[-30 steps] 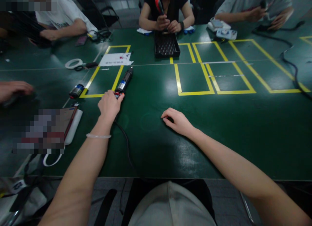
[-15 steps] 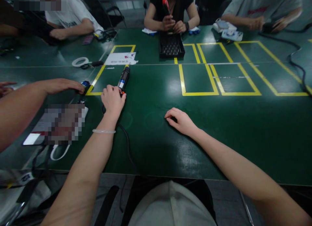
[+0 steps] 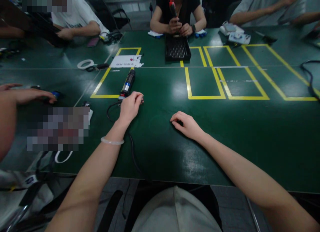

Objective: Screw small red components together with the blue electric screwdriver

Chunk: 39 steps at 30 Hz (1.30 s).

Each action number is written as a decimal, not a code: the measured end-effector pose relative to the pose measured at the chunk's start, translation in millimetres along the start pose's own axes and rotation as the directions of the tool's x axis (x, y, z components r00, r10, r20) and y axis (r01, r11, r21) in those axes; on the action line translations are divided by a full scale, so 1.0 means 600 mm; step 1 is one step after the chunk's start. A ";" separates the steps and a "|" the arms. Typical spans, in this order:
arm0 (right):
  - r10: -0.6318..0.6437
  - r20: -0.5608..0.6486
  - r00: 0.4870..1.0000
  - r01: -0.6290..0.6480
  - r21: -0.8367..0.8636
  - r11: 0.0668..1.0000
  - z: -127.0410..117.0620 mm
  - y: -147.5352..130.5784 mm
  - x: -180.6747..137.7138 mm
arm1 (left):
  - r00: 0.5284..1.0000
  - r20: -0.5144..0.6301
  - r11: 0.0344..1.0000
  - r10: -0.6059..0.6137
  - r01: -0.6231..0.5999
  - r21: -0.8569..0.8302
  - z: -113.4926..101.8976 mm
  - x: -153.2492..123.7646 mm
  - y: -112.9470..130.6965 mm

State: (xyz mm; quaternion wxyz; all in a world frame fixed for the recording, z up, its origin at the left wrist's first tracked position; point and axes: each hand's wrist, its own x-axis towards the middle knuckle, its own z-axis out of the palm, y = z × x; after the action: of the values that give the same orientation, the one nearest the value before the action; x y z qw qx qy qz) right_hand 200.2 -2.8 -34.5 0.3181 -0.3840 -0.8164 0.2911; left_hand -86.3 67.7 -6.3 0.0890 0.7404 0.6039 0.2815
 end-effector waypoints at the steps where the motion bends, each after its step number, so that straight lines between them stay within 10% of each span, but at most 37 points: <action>1: 0.011 -0.004 1.000 -0.011 0.038 0.999 0.001 -0.001 0.000 | 0.995 0.088 0.992 0.047 -0.036 -0.117 0.007 -0.008 0.017; 8: 0.173 0.068 0.983 -0.181 0.569 0.803 0.013 0.004 0.004 | 0.821 0.479 0.791 0.310 0.057 -0.610 0.046 -0.064 0.115; 15: 0.215 0.182 0.960 -0.280 0.702 0.655 0.014 0.003 0.005 | 0.768 0.546 0.748 0.335 0.136 -0.649 0.045 -0.075 0.126; 27: 0.193 0.002 0.981 -0.150 0.640 0.754 0.014 0.007 0.005 | 0.798 0.542 0.676 0.265 0.247 -0.694 0.057 -0.073 0.122; 39: 0.144 -0.076 0.987 -0.089 0.486 0.869 0.010 0.006 0.006 | 0.881 0.344 0.771 0.324 -0.035 -0.636 0.046 -0.068 0.121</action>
State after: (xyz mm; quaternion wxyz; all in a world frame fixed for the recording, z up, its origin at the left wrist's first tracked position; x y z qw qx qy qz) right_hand 195.7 0.5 -39.9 0.4297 -0.3570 -0.6751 0.4818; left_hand -15.1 16.2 -7.3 0.4282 0.7701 0.3682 0.2967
